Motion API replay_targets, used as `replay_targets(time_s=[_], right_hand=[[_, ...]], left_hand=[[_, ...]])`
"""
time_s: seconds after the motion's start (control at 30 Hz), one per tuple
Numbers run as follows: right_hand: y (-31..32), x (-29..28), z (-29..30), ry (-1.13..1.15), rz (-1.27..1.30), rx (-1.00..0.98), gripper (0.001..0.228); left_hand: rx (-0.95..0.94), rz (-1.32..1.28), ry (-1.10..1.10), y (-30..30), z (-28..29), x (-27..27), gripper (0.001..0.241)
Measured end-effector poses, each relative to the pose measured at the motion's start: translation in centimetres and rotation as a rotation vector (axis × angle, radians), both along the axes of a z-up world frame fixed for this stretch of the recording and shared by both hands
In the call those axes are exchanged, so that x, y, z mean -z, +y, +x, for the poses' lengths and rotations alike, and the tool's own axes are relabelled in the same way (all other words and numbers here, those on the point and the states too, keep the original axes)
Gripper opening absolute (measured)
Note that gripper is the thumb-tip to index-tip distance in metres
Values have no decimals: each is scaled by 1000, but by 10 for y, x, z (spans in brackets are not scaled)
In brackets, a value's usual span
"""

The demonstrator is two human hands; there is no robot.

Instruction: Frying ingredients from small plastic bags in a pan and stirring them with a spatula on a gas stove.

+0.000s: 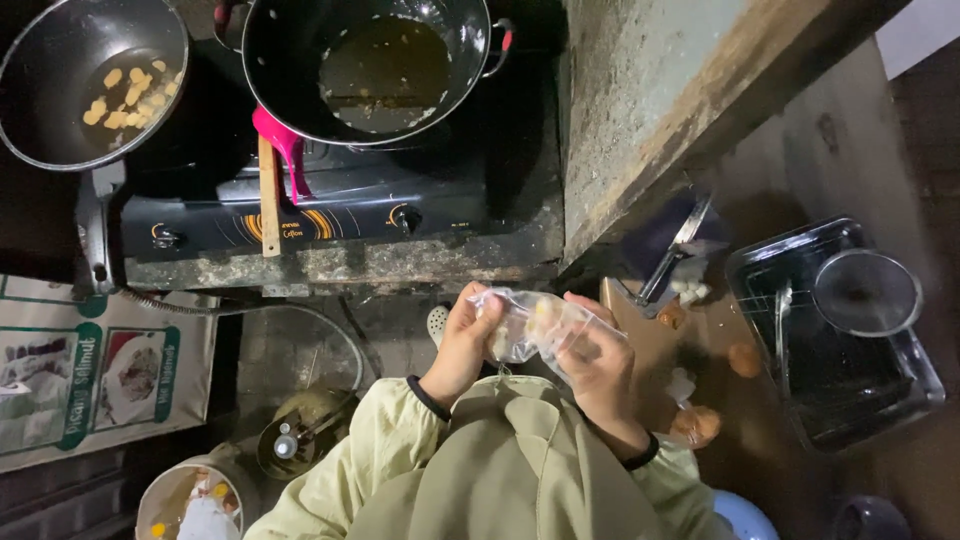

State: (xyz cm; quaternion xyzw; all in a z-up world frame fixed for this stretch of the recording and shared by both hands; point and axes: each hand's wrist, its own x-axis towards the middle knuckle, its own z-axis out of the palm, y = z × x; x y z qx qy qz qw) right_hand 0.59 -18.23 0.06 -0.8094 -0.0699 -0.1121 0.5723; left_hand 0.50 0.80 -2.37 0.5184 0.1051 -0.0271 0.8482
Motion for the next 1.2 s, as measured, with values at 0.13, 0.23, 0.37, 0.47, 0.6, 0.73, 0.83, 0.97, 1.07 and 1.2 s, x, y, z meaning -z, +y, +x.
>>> replay_targets(time_s=[0.13,0.23,0.37,0.47,0.6,0.73,0.83,0.97,1.07,1.2], right_hand=[[-2,3,-1,-2,-3,-82,5],[-5,-5,-7,23,96,-177,6],[-9,-8,-10,100,128,-265,10],[-7,-8,-16,168,83,-223,10],[-26,-24,-19,233,280,-116,15],[-89,4,-7,234,469,291,7],[-159,51,5,355,186,478,9],[-227,156,33,651,-512,498,34],[-208,149,51,818,-598,408,31],[-232,193,64,771,-518,447,32]], left_hand=[[-35,-123,38,8,6,25,20],[-37,-242,108,21,9,40,21],[-1,-464,316,28,7,54,32],[23,-576,441,16,-6,76,36],[6,-680,525,0,-10,50,33],[-13,-807,636,6,-6,58,33],[-57,-837,684,12,-8,57,36],[-71,-849,707,14,-13,50,38],[-43,-858,686,15,-16,53,37],[-59,-850,664,18,-19,46,39]])
